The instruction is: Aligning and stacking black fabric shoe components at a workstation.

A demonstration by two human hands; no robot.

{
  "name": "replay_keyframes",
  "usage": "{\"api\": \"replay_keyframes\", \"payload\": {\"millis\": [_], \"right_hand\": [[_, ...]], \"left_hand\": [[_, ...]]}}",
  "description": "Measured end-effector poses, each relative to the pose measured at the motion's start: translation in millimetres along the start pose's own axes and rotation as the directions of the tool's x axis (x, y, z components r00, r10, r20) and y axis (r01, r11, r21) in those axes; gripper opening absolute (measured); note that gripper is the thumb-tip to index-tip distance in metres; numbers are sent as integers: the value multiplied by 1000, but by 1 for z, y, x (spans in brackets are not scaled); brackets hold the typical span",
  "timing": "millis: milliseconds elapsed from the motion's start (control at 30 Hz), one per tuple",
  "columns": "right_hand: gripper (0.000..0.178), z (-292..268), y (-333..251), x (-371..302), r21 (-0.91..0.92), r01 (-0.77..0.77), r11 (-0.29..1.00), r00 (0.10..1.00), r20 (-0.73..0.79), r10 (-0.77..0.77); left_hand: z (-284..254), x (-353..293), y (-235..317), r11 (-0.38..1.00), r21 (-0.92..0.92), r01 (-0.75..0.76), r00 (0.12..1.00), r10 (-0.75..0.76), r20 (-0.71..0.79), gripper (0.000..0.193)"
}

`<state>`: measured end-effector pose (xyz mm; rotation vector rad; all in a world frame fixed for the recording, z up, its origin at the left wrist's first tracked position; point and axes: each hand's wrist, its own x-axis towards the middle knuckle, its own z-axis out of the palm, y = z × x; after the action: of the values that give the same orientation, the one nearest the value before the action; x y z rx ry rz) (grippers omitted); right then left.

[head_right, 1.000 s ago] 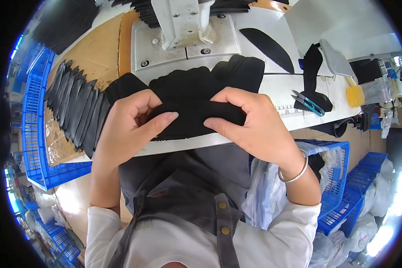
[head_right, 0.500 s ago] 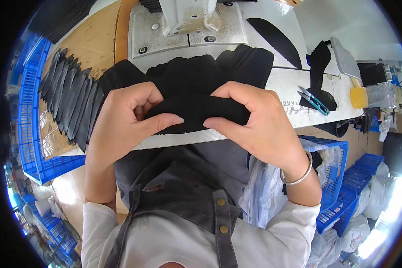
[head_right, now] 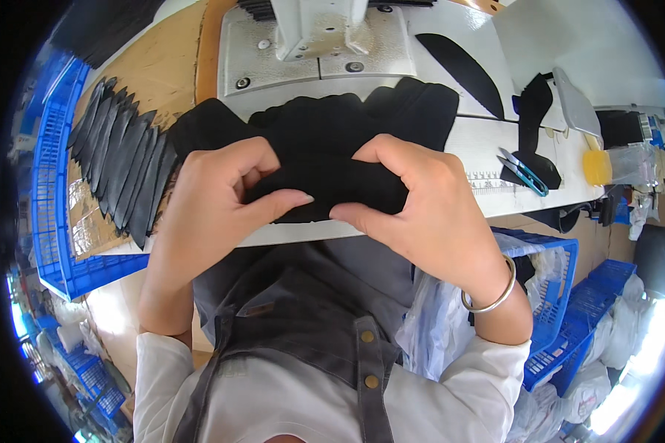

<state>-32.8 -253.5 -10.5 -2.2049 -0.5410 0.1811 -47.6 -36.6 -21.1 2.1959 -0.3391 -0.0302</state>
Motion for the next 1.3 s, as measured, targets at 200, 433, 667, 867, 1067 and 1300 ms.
{"api": "replay_keyframes", "payload": {"millis": [200, 433, 667, 867, 1067, 1300], "right_hand": [[42, 3, -7, 5, -139, 56, 989, 998, -4, -57], [43, 5, -9, 5, -145, 2, 989, 1000, 15, 0], [43, 3, -9, 5, -155, -9, 988, 1000, 10, 11], [36, 2, -6, 8, -179, 60, 982, 998, -4, -61], [24, -33, 9, 3, 215, -405, 889, 910, 191, 368], [24, -40, 23, 1, 247, -385, 889, 912, 251, 325]], "left_hand": [[-17, 6, -8, 987, 140, -82, 994, 71, 85, 33], [-26, 5, -13, 996, 78, -44, 989, 32, 144, 29], [-25, 2, -4, 995, 97, -22, 981, 3, 193, 30], [16, -26, 15, 782, 551, -292, 895, 426, -131, 58], [41, -25, 4, 748, 572, -337, 937, 325, 126, 82], [42, -23, 4, 707, 626, -330, 936, 331, 119, 75]]}}
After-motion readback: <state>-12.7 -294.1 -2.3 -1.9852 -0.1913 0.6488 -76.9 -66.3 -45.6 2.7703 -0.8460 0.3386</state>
